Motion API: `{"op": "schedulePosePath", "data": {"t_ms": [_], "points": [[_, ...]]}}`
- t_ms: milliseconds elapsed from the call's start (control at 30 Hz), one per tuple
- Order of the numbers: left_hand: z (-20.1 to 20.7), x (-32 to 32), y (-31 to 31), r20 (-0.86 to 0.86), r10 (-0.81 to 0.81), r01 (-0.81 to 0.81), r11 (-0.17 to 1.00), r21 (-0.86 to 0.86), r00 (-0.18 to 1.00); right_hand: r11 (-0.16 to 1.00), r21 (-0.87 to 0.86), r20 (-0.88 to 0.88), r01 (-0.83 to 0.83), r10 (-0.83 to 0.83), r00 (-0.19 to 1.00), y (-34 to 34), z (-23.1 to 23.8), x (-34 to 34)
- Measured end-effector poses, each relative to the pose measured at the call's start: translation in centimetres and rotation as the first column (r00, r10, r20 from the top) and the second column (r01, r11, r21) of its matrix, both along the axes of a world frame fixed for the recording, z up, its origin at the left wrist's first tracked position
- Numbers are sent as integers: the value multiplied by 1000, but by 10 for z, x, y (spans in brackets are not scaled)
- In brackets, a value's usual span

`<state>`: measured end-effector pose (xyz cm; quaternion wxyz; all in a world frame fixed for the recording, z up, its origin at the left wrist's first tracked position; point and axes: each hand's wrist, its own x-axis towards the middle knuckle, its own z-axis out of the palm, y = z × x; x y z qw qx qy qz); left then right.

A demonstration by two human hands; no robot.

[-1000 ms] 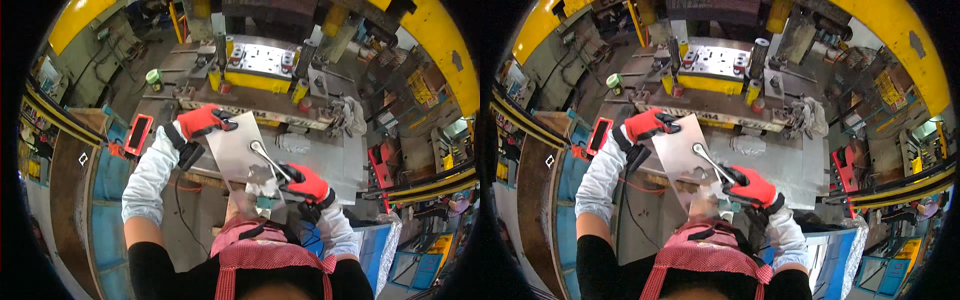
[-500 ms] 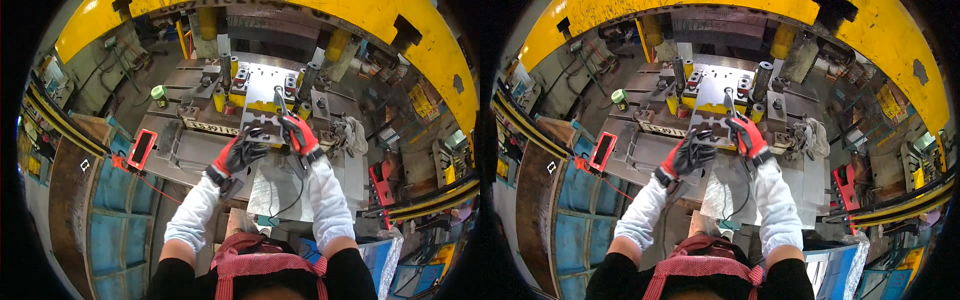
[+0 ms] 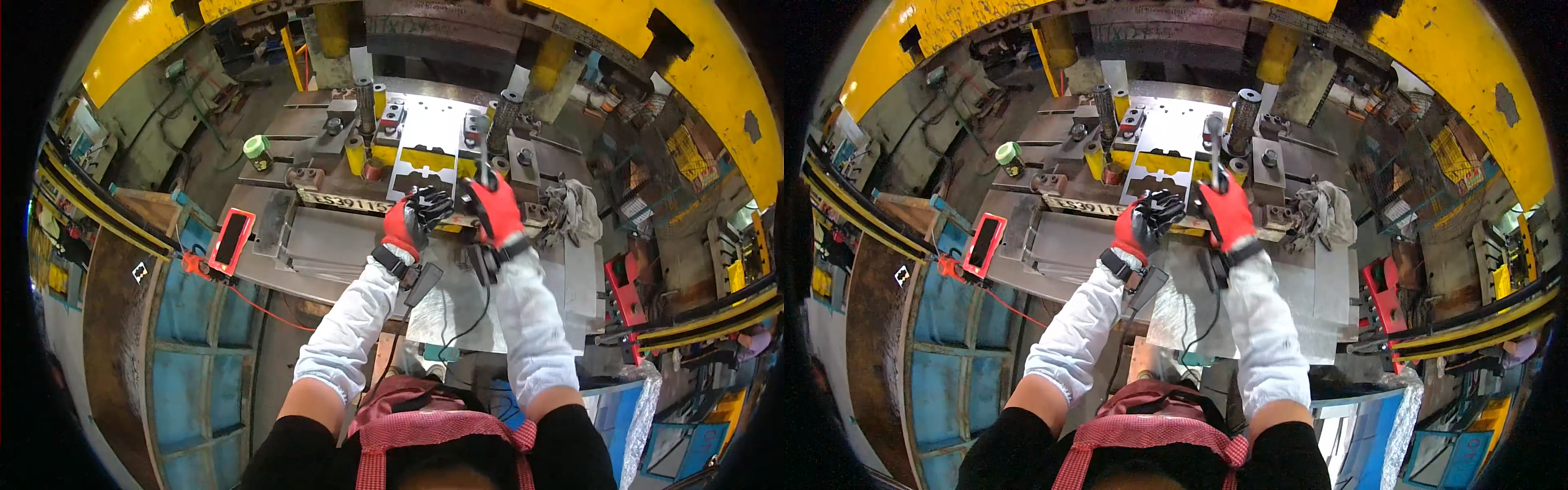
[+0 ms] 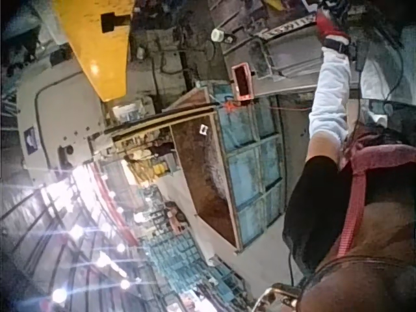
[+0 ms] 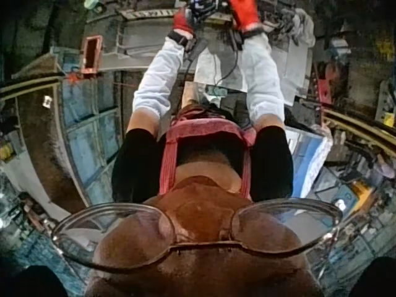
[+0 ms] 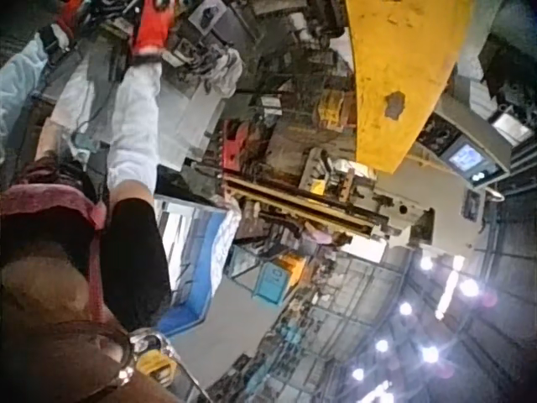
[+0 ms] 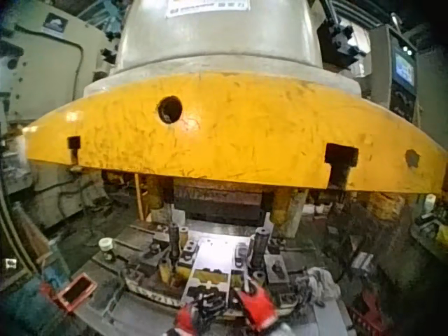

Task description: Operating an industrial press machine to punch or shape metal sheets.

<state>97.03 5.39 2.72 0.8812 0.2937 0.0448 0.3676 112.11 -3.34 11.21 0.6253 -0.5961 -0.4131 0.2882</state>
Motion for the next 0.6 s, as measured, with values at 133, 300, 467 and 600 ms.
{"op": "schedulePosePath", "data": {"t_ms": [133,300,467,600], "points": [[-6,1,6,160,-86,102,990,-97,983,995,29,-280,91,-80,957,-102,-44,-10],[31,4,-10,-105,65,-87,972,-218,992,902,-227,-393,368,-431,813,-209,-136,6],[36,5,-9,-89,56,-79,956,-283,994,865,-117,-468,488,-482,741,-243,-207,20],[34,9,-5,-139,25,-69,946,-318,990,918,-60,-838,393,-260,480,-250,-229,40]]}}
